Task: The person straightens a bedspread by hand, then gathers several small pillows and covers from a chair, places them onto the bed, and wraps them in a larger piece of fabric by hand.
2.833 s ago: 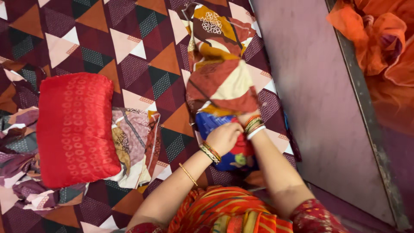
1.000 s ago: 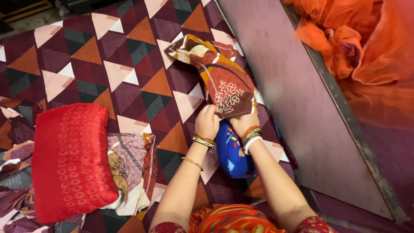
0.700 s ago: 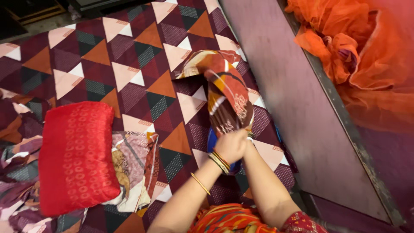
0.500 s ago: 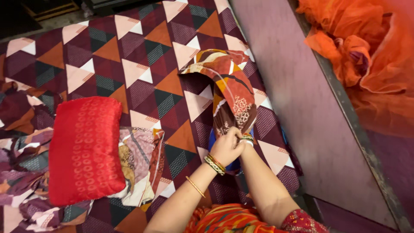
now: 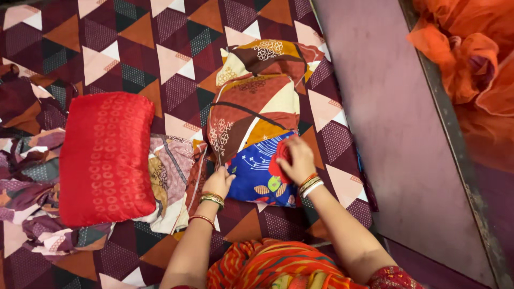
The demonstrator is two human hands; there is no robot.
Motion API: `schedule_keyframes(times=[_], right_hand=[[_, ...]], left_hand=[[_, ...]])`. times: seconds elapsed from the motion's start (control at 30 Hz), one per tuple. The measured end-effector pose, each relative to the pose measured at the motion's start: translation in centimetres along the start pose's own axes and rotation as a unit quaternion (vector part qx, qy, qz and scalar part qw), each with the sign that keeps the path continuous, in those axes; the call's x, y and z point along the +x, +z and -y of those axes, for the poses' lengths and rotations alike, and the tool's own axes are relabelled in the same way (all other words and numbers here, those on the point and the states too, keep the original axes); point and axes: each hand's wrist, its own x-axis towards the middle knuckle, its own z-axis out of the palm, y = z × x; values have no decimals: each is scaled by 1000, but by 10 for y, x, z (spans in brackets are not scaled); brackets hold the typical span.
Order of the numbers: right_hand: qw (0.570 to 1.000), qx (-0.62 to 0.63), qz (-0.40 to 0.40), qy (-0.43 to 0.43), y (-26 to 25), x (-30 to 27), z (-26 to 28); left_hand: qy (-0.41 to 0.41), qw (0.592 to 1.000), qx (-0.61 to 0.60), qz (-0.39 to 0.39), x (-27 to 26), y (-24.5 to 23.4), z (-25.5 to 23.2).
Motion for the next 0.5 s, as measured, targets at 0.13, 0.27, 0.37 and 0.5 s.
schedule_keyframes(times=[0.13, 0.27, 0.37, 0.5], right_hand=[[890, 325, 7, 320, 31, -7, -46], [735, 532, 28, 419, 75, -24, -63], [812, 489, 29, 318, 88, -15, -50], [869, 452, 55, 192, 53, 12, -17]], left_hand=[[101, 990, 52, -82, 5, -27, -39], [210, 962, 95, -143, 19, -40, -96], [306, 933, 83, -171, 35, -38, -138], [332, 911, 135, -204, 67, -34, -184]])
